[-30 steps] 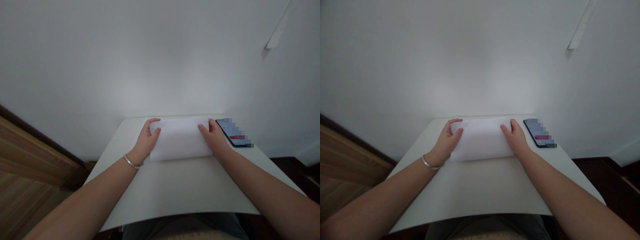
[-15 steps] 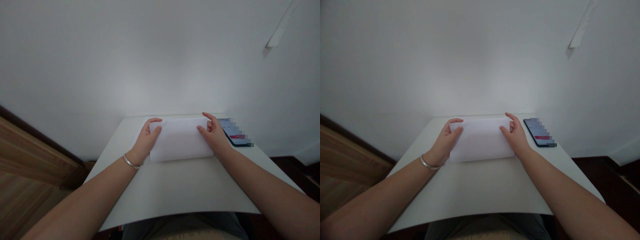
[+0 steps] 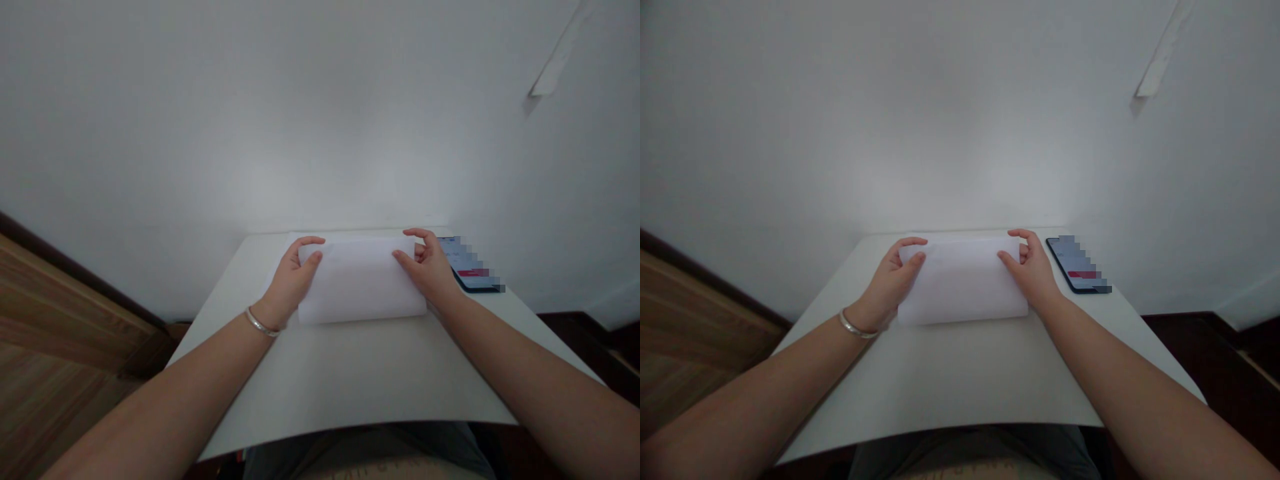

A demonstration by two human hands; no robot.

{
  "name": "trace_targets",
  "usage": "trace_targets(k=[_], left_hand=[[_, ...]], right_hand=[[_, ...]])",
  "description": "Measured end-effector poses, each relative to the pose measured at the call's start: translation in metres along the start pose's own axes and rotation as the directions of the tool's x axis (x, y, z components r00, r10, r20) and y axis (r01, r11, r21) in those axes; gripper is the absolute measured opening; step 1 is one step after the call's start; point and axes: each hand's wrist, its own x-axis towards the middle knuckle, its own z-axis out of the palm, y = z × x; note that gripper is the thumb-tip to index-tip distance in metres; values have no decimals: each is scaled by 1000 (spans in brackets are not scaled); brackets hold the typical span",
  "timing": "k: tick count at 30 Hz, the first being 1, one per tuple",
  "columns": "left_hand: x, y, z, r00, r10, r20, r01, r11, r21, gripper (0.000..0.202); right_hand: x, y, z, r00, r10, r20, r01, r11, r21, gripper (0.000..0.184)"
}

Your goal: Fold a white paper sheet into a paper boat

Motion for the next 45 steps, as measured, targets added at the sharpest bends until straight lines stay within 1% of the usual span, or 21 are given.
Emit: trace_targets(k=[2, 6, 8, 12, 14, 17, 20, 23, 25, 28, 30, 32, 34, 35, 37, 39, 40, 42, 45], left_hand=[[1, 0, -1, 1000, 0, 2, 0, 1000, 15, 37], [1, -1, -1, 1000, 14, -2, -14, 999, 39, 35], [1, 0, -1, 1000, 17, 3, -17, 999, 38, 34], [1, 0, 0, 1000, 8, 6, -9, 999, 49, 35], [2, 0, -1, 1000, -5, 3, 5, 999, 52, 36], [4, -1, -3, 1000, -21, 10, 20, 998, 65, 39], [7, 0, -7, 1000, -8, -4, 9, 990, 138, 40], [10, 4, -11, 999, 19, -47, -7, 971, 240, 38], [12, 7, -14, 996, 61, -71, -37, 954, 298, 35], [17, 7, -20, 991, 110, -80, -76, 934, 350, 32], [20, 5, -23, 993, 97, -67, -65, 925, 374, 32], [22, 3, -25, 997, 60, -48, -35, 911, 412, 33], [23, 1, -27, 999, 24, -31, -6, 876, 481, 33], [24, 0, -28, 1000, 17, -24, -2, 844, 537, 32], [24, -1, -29, 999, 39, 5, -32, 742, 670, 29], [23, -1, -30, 995, 78, 56, -92, 619, 780, 27], [23, -1, -30, 993, 86, 86, -120, 568, 814, 27], [23, -1, -29, 988, 83, 133, -157, 496, 854, 28], [23, -2, -27, 986, 77, 149, -168, 428, 888, 32]], right_hand=[[-1, -4, 0, 1000, 0, -3, 0, 1000, -7, 49], [-1, -6, -1, 998, -34, -46, 29, 993, -116, 36], [0, -5, -1, 997, -34, -62, 26, 991, -135, 33], [0, -4, -1, 998, -9, -61, 1, 992, -129, 37], [0, -4, -2, 997, -34, -66, 21, 983, -180, 38], [1, -4, -3, 993, -86, -80, 63, 966, -252, 31], [1, -4, -4, 991, -110, -76, 85, 958, -275, 28], [2, -4, -4, 994, -82, -74, 61, 966, -252, 28], [2, -4, -5, 996, -53, -67, 36, 971, -237, 28], [3, -3, -7, 998, -25, -51, 11, 967, -253, 28], [5, -2, -8, 999, -3, -44, -9, 959, -284, 28], [8, 0, -9, 999, 13, -34, -24, 941, -337, 27], [11, 2, -11, 1000, 6, -15, -11, 911, -413, 26], [13, 4, -11, 1000, -4, -1, 3, 891, -454, 26], [17, 8, -12, 999, -24, 35, 39, 846, -532, 25], [21, 11, -12, 997, -22, 74, 62, 804, -592, 26], [22, 13, -11, 996, -11, 88, 63, 788, -612, 26], [25, 16, -9, 995, 11, 99, 55, 768, -638, 28], [28, 19, -6, 995, 4, 95, 59, 756, -652, 30]])
